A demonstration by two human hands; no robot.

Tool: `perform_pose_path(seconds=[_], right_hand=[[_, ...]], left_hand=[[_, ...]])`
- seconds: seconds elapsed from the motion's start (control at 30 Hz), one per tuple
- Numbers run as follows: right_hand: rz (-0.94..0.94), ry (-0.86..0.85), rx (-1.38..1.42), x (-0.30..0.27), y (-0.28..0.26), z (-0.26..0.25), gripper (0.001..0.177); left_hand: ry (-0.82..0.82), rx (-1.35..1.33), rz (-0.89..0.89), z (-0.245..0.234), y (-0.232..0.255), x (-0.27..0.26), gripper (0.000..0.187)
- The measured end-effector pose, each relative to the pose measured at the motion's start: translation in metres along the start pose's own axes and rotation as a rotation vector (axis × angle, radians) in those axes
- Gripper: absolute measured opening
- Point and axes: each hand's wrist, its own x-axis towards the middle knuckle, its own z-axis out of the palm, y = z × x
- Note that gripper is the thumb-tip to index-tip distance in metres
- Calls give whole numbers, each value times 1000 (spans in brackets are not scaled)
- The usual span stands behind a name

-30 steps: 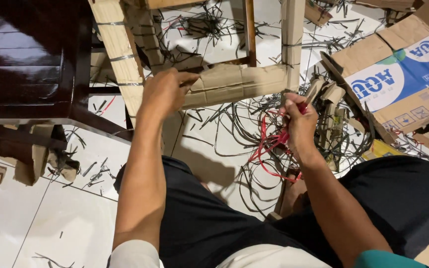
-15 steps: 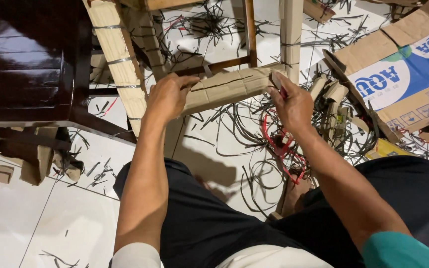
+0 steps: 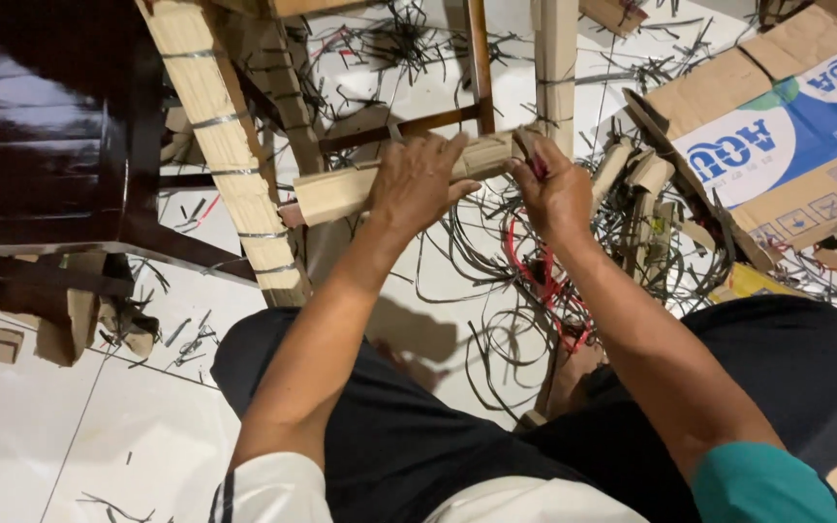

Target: The person sits on the floor and wraps a thin black strip around the legs of a wooden chair. They use a red utility knife to cut the strip after each wrap and continue the process on multiple legs.

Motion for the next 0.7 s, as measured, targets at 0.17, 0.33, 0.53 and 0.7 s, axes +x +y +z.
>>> perform_pose_path(seconds=[0.17,0.33,0.53,0.7], right_hand=[[44,26,129,6,4,9,34],[106,1,167,4,2,6,37],[190,-27,114,10,3,10,42],[207,20,193,6,-9,15,44]], left_hand=[[-65,-112,9,36,-13,23,41],[-195,-115,-9,56,-20,48,48],[-332,-152,-153,12,14,59,45],[-336,-172,-193,22,23,69,43]])
